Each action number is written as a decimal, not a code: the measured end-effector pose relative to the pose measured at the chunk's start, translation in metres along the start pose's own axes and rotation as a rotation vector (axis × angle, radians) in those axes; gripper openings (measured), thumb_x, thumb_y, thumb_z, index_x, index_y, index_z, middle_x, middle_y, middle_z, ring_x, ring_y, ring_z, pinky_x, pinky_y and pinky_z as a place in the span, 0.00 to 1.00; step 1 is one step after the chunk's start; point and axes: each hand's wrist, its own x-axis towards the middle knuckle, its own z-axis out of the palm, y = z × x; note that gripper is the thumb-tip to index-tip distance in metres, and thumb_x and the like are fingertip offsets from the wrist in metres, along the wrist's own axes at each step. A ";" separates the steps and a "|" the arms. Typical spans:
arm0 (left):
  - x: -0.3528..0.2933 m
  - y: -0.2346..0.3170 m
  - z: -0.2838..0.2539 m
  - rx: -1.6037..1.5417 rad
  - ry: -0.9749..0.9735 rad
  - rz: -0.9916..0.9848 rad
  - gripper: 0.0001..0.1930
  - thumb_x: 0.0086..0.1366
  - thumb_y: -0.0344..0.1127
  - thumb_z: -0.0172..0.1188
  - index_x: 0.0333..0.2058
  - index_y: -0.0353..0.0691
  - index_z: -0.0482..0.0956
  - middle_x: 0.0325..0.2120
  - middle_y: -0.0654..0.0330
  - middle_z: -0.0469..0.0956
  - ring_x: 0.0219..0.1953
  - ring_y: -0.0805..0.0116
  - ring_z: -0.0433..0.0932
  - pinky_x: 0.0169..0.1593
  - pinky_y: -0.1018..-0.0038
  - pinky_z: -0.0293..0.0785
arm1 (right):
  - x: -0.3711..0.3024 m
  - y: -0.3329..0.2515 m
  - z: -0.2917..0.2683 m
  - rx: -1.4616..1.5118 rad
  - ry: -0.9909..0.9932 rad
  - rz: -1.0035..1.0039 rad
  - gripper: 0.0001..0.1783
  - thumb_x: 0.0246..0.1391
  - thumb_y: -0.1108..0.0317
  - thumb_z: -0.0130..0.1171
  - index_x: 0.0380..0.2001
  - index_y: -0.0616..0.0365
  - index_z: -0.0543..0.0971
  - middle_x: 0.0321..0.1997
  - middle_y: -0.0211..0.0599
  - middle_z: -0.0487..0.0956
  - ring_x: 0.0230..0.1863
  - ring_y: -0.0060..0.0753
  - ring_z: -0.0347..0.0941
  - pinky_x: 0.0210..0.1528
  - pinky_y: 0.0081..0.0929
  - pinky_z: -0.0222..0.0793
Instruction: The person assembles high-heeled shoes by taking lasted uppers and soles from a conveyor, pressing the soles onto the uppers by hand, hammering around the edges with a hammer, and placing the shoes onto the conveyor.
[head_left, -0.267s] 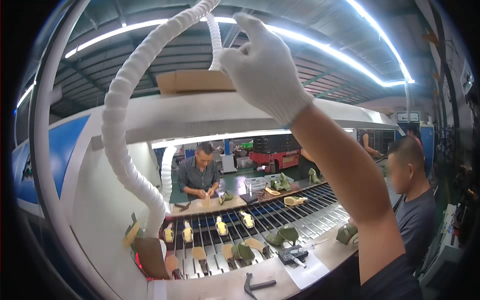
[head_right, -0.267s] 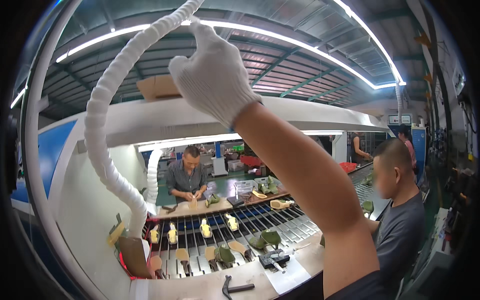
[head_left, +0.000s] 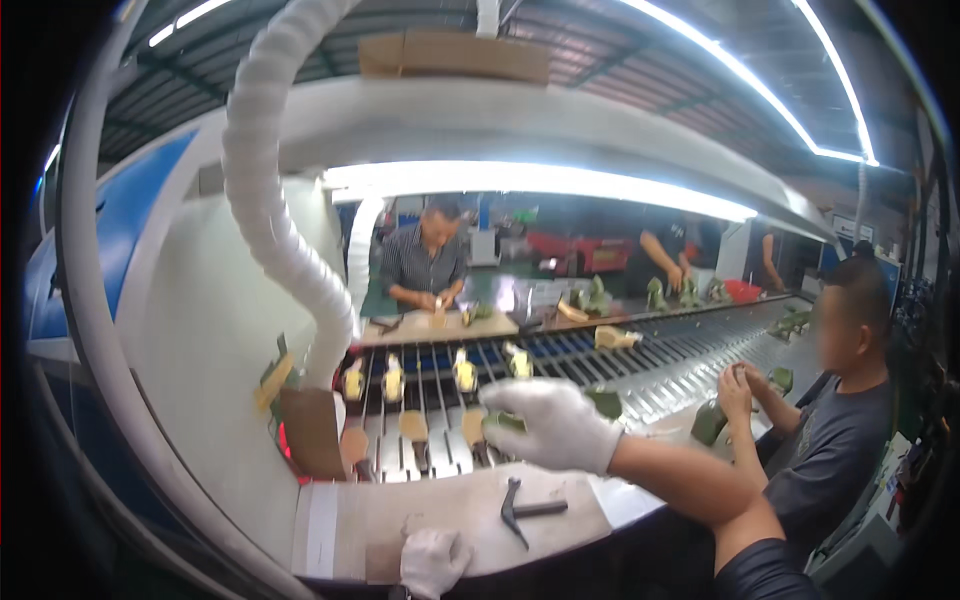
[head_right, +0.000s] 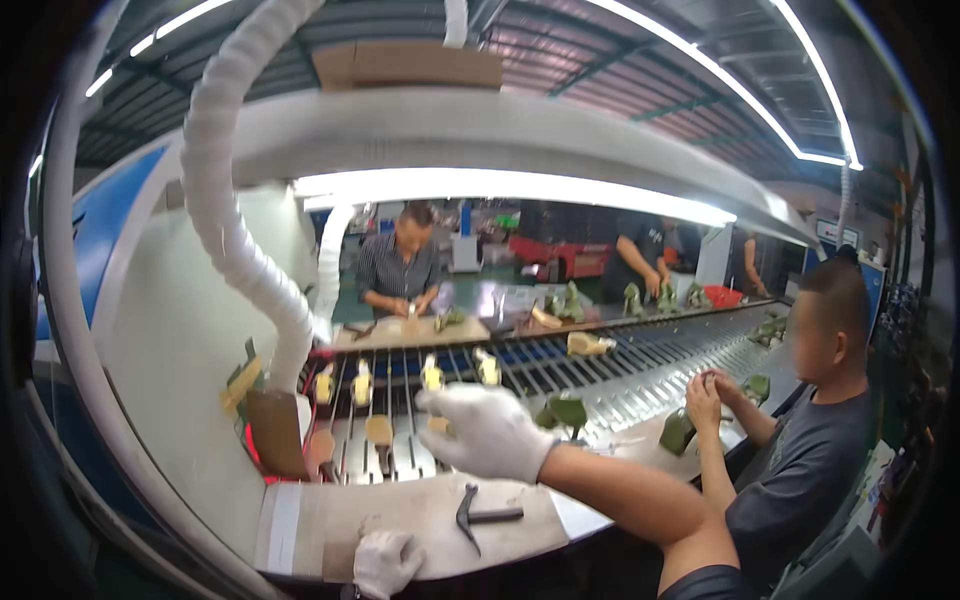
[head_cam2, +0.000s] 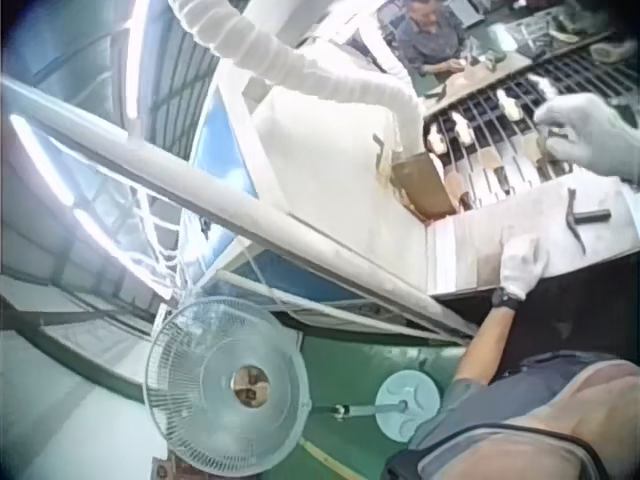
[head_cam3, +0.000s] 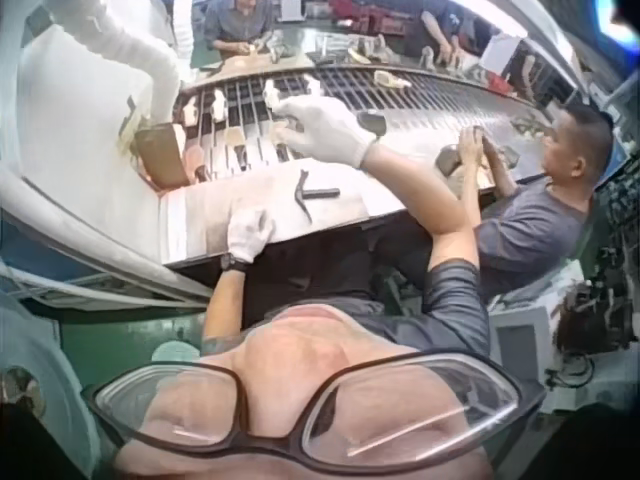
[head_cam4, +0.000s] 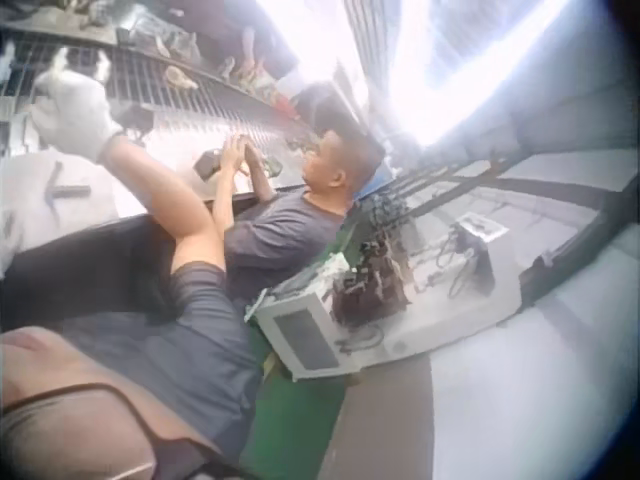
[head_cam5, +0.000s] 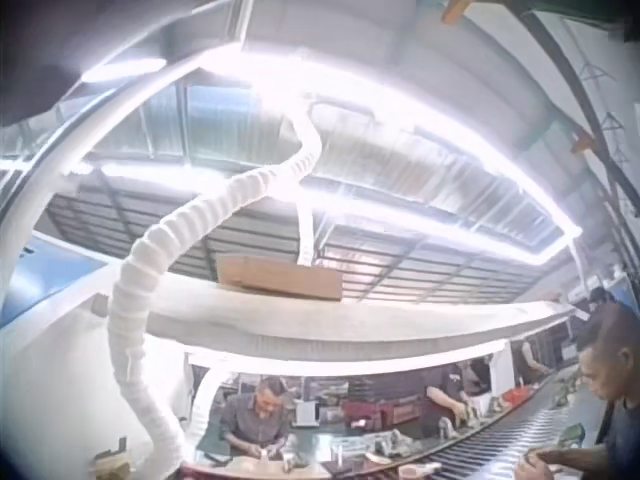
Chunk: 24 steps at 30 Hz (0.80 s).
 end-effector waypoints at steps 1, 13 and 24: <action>0.009 0.000 0.001 0.001 0.045 0.034 0.17 0.60 0.47 0.77 0.41 0.42 0.88 0.37 0.52 0.88 0.44 0.47 0.86 0.53 0.52 0.81 | -0.032 0.020 0.037 0.041 -0.237 0.222 0.22 0.63 0.56 0.70 0.54 0.60 0.87 0.51 0.52 0.89 0.54 0.52 0.87 0.60 0.45 0.83; 0.018 -0.002 -0.007 0.026 -0.022 0.033 0.20 0.58 0.40 0.78 0.47 0.38 0.85 0.46 0.50 0.88 0.50 0.45 0.85 0.58 0.51 0.79 | -0.172 0.059 0.195 0.083 0.018 0.410 0.24 0.55 0.61 0.74 0.53 0.60 0.86 0.60 0.51 0.86 0.57 0.58 0.84 0.62 0.51 0.79; 0.022 -0.001 -0.012 0.043 -0.122 -0.037 0.24 0.57 0.37 0.79 0.51 0.36 0.86 0.50 0.50 0.88 0.54 0.45 0.85 0.60 0.51 0.77 | -0.048 0.168 0.133 0.013 0.138 0.408 0.09 0.66 0.64 0.62 0.39 0.56 0.87 0.40 0.49 0.89 0.44 0.54 0.87 0.50 0.47 0.84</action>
